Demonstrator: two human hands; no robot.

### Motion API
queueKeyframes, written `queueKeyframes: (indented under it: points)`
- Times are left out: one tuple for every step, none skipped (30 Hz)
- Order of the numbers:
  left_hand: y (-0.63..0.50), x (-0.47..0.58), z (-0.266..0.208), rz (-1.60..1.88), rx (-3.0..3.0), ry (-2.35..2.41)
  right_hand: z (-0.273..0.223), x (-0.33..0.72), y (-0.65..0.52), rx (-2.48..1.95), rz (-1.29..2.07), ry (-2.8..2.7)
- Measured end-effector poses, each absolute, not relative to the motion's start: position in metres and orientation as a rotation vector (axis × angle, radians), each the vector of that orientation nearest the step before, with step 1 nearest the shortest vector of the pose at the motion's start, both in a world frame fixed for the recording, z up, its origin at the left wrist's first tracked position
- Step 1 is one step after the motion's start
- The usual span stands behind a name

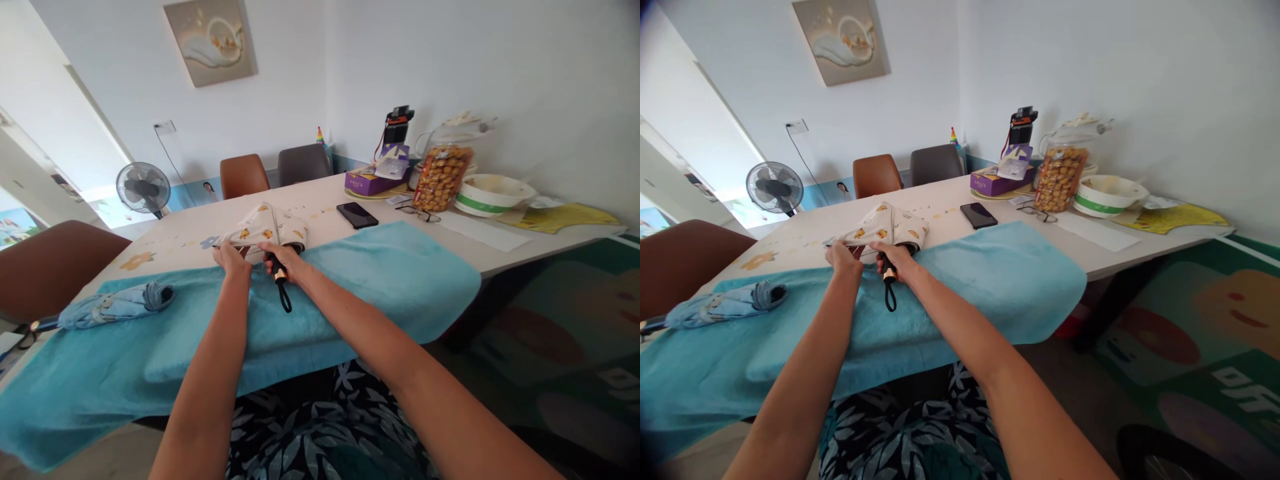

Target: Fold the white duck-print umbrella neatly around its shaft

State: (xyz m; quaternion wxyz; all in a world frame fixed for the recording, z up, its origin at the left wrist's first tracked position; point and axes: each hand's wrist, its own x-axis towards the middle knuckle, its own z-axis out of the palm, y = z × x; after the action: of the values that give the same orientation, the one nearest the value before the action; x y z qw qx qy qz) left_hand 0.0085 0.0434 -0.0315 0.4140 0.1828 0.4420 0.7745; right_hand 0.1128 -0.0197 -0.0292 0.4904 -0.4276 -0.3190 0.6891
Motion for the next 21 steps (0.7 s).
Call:
queueKeyframes:
  points:
    - [0.045, 0.007, -0.032, 1.921, 0.435, 1.091, -0.027, 0.114, -0.021, -1.021, 1.688, -0.758]
    - [0.046, 0.006, -0.033, 1.897, 0.420, 1.082, -0.026, 0.114, -0.023, -1.004, 1.702, -0.738]
    - [0.047, 0.005, -0.033, 1.875, 0.412, 1.080, -0.025, 0.115, -0.024, -0.998, 1.710, -0.718]
    - [0.048, 0.004, -0.033, 1.857, 0.409, 1.081, -0.024, 0.115, -0.025, -1.015, 1.709, -0.704]
    - [0.049, 0.003, -0.034, 1.845, 0.408, 1.080, -0.023, 0.115, -0.025, -1.043, 1.708, -0.696]
    - [0.049, 0.001, -0.034, 1.839, 0.402, 1.074, -0.023, 0.115, -0.025, -1.073, 1.708, -0.695]
    - [0.050, 0.000, -0.034, 1.832, 0.387, 1.062, -0.024, 0.114, -0.025, -1.097, 1.707, -0.697]
    - [0.050, -0.002, -0.034, 1.816, 0.359, 1.054, -0.024, 0.114, -0.025, -1.111, 1.708, -0.703]
    - [0.051, -0.003, -0.033, 1.797, 0.322, 1.052, -0.024, 0.114, -0.025, -1.117, 1.707, -0.708]
    - [0.051, -0.005, -0.033, 1.775, 0.281, 1.050, -0.025, 0.114, -0.024, -1.117, 1.705, -0.715]
    - [0.052, -0.006, -0.033, 1.755, 0.243, 1.047, -0.025, 0.113, -0.025, -1.117, 1.701, -0.721]
    - [0.053, -0.008, -0.032, 1.742, 0.214, 1.040, -0.024, 0.113, -0.025, -1.123, 1.694, -0.728]
    - [0.054, -0.009, -0.032, 1.739, 0.196, 1.030, -0.023, 0.113, -0.027, -1.132, 1.685, -0.735]
    - [0.055, -0.010, -0.032, 1.747, 0.188, 1.022, -0.021, 0.114, -0.028, -1.144, 1.676, -0.742]
    - [0.056, -0.011, -0.033, 1.759, 0.190, 1.024, -0.020, 0.114, -0.029, -1.156, 1.670, -0.747]
    - [0.058, -0.012, -0.034, 1.769, 0.200, 1.045, -0.019, 0.115, -0.030, -1.162, 1.666, -0.749]
    - [0.059, -0.013, -0.035, 1.777, 0.222, 1.079, -0.018, 0.115, -0.031, -1.164, 1.664, -0.747]
    - [0.061, -0.014, -0.037, 1.782, 0.257, 1.121, -0.018, 0.116, -0.030, -1.163, 1.668, -0.748]
    - [0.062, -0.015, -0.039, 1.784, 0.302, 1.160, -0.019, 0.117, -0.029, -1.161, 1.676, -0.751]
    - [0.063, -0.015, -0.041, 1.783, 0.348, 1.189, -0.020, 0.117, -0.026, -1.156, 1.687, -0.759]
    - [0.064, -0.016, -0.042, 1.782, 0.384, 1.200, -0.022, 0.118, -0.024, -1.142, 1.690, -0.765]
